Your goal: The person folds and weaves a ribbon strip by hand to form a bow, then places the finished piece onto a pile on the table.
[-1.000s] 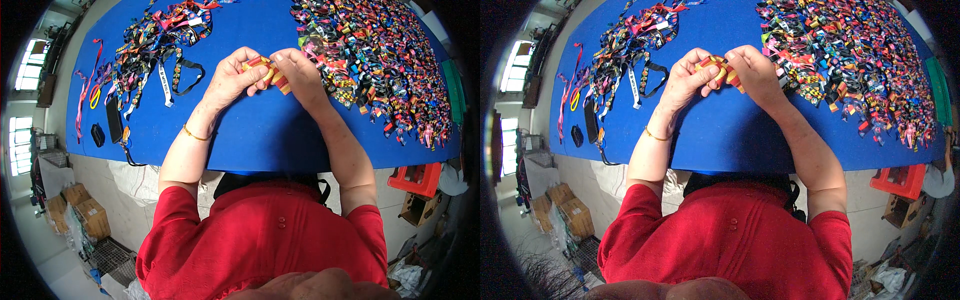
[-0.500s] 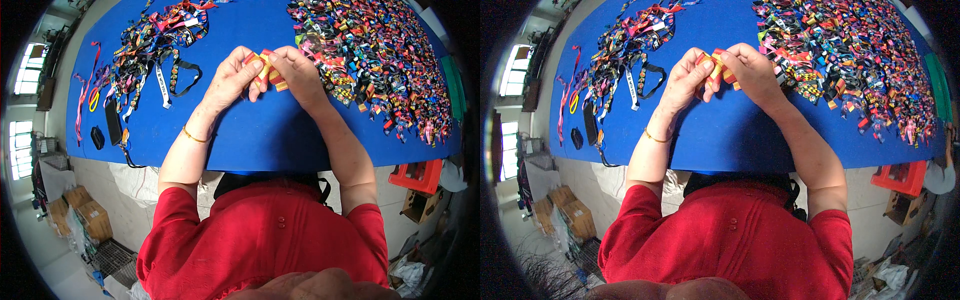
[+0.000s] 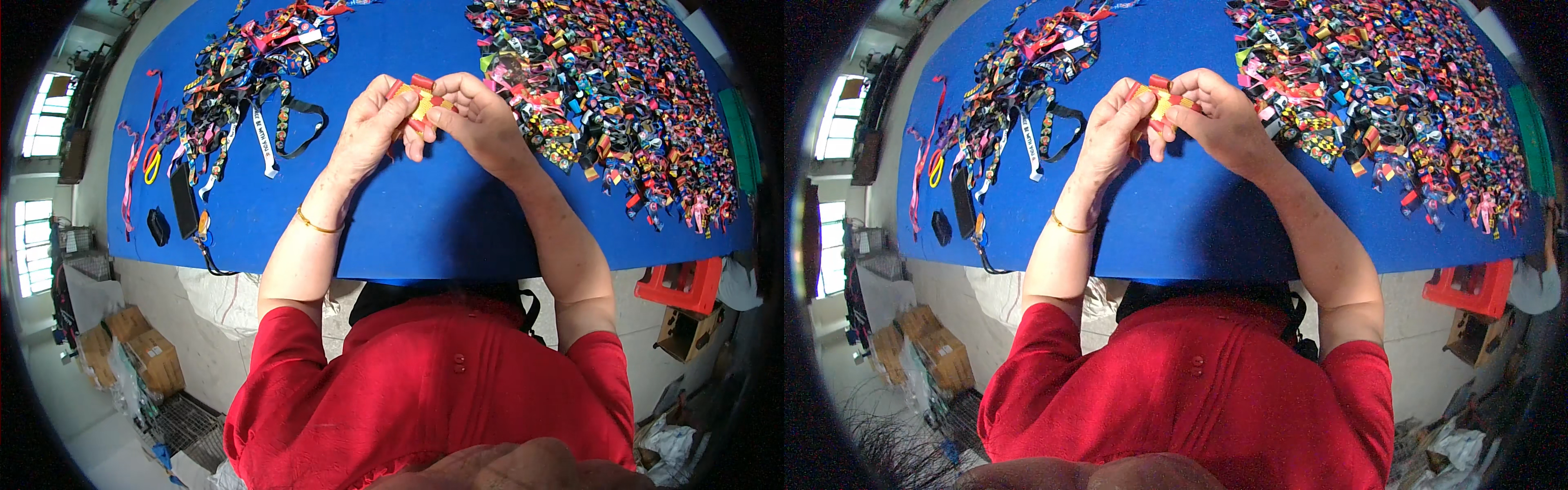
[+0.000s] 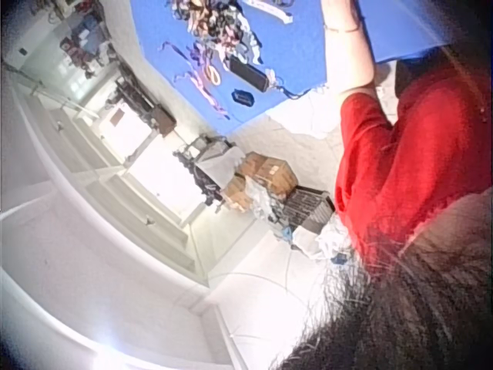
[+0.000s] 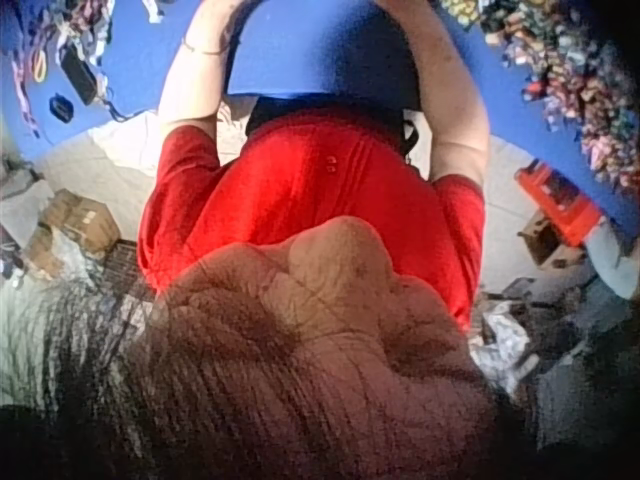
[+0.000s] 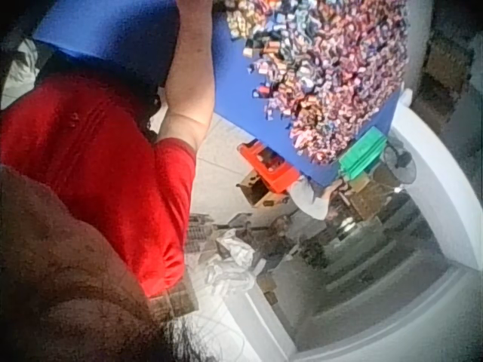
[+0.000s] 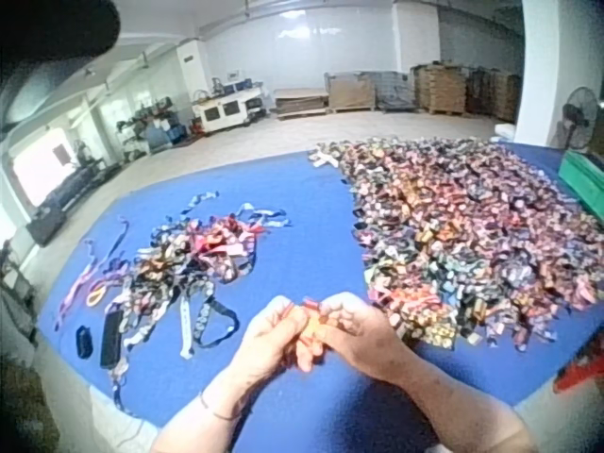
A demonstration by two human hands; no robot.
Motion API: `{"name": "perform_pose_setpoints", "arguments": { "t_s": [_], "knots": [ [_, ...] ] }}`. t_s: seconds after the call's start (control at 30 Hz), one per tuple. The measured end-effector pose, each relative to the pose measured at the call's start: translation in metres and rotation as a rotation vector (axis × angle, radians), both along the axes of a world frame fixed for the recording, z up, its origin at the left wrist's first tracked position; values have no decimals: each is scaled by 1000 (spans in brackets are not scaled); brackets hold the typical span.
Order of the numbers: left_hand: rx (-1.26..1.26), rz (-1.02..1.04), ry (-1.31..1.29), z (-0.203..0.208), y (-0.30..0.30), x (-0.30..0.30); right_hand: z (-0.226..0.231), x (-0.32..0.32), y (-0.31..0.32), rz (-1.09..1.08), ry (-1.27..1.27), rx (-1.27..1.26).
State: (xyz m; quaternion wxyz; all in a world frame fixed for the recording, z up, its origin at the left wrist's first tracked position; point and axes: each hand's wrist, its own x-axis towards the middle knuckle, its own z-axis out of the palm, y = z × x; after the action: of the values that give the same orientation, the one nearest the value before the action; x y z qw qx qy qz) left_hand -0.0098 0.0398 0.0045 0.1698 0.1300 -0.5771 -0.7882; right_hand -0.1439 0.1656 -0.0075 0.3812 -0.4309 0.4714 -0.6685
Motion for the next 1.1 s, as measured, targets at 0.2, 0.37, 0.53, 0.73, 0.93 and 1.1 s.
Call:
{"name": "perform_pose_setpoints", "arguments": {
  "t_s": [0.2, 0.37, 0.53, 0.73, 0.93, 1.1],
  "knots": [
    [-35, -27, 3, -1, -2, 1, 5, -2, 3, 9, 50, 34],
    [-85, -54, -21, 2, -1, 3, 11, -2, 7, 24, 203, 95],
    [-27, -116, -27, 12, 1, 5, 12, -7, 9, 82, 218, 117],
    [-3, -222, 31, 6, -2, 6, 15, -13, 11, 170, 190, 136],
    [-58, -193, 12, 8, 1, 6, 20, -15, 13, 135, 174, 221],
    [-86, -145, -55, 11, 5, 5, 27, -13, 11, 76, 165, 332]
  ]
}}
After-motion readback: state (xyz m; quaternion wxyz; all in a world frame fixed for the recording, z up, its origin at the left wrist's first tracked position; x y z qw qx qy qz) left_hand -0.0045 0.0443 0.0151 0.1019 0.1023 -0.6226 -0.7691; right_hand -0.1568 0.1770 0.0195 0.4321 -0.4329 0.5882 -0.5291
